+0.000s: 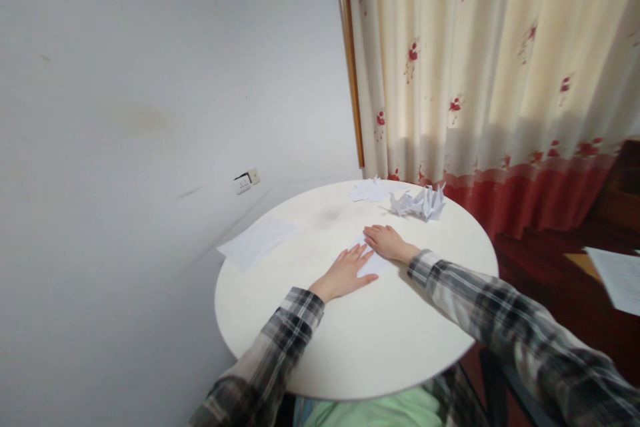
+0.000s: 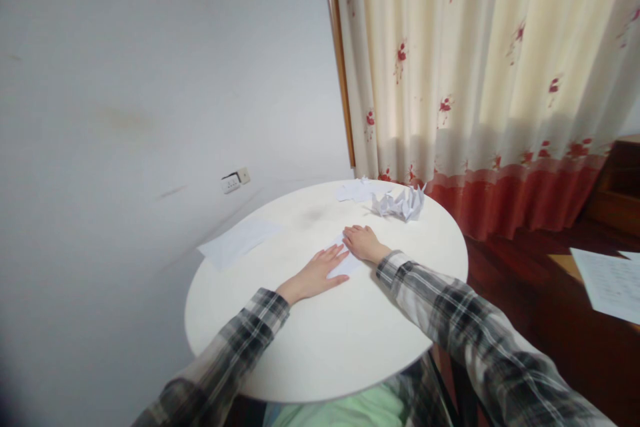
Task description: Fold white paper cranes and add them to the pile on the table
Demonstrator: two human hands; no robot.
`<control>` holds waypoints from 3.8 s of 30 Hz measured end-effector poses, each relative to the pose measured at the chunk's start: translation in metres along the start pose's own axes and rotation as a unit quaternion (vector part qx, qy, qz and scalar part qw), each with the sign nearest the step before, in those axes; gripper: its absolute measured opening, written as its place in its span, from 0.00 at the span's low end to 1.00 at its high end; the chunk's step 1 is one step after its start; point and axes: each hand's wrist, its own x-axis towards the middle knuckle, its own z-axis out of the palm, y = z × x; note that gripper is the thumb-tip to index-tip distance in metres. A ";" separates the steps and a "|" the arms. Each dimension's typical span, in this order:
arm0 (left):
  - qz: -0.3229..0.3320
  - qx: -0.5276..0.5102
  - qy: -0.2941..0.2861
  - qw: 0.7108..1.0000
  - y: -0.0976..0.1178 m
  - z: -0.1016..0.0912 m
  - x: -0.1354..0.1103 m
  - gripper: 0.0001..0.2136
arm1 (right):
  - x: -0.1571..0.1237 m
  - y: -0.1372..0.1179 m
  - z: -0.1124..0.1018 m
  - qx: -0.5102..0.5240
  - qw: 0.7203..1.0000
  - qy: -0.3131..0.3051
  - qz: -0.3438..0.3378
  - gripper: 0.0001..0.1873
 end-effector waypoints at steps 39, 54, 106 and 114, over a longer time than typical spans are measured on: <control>-0.142 -0.221 0.263 0.928 -0.029 0.002 0.006 0.15 | 0.005 0.018 0.007 0.129 0.967 0.130 0.177 0.20; -0.208 -0.651 0.256 0.683 -0.019 0.004 0.020 0.12 | 0.003 0.002 0.006 0.616 0.788 0.011 0.015 0.29; -0.098 -0.018 0.028 0.995 -0.014 0.000 -0.001 0.36 | 0.005 0.007 0.027 0.204 0.960 0.083 -0.171 0.16; -0.111 -0.014 0.064 0.992 -0.011 0.000 -0.001 0.28 | 0.005 0.008 0.026 0.201 0.962 0.080 -0.169 0.17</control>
